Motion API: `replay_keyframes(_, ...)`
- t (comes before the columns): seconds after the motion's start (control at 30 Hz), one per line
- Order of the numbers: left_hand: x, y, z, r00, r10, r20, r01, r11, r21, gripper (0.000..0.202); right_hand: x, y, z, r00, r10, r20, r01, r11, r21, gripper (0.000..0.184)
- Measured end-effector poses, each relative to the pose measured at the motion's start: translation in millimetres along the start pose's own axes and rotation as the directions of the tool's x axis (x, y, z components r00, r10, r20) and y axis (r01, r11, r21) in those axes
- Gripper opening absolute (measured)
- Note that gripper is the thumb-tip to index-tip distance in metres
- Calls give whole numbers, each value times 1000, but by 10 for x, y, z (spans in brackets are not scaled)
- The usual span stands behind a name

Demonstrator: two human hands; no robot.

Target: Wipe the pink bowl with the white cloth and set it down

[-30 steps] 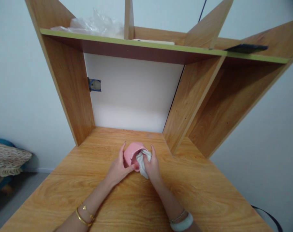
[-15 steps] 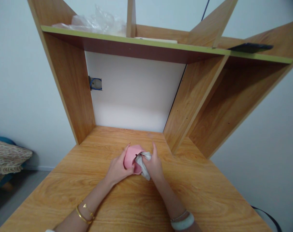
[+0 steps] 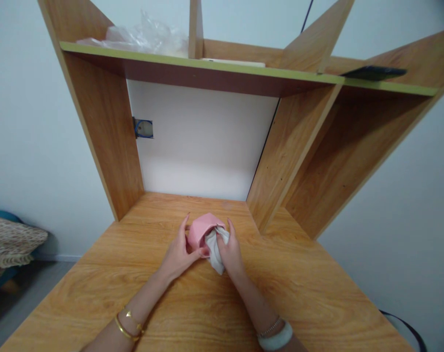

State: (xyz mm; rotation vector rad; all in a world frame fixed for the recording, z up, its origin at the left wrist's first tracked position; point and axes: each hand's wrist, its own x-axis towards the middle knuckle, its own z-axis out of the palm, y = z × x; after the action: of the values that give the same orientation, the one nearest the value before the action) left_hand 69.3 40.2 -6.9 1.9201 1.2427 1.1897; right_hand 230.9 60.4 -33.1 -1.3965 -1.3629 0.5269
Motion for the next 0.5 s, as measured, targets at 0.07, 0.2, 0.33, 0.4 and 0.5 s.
replay_keyframes(0.07, -12, 7, 46, 999, 47, 19, -46, 997, -60, 95, 1, 15, 32, 1000, 5, -17, -4, 998, 61, 61)
replay_keyframes(0.2, -49, 70, 83, 1000, 7, 10, -6, 999, -52, 79, 4, -30, 45, 999, 31, 25, -33, 995, 98, 64)
replay_keyframes(0.33, -48, 107, 30, 999, -50, -17, 50, 998, 25, 76, 31, -122, -40, 997, 68, 39, -66, 996, -53, 70)
replay_keyframes(0.4, -43, 112, -5, 999, -34, -23, 36, 994, 105, 75, 46, -161, -102, 996, 76, 38, -69, 986, -152, 70)
replay_keyframes(0.5, -44, 117, -47, 1000, -28, -6, 29, 967, 251, 71, 46, -204, -174, 997, 59, 57, -38, 946, -321, 69)
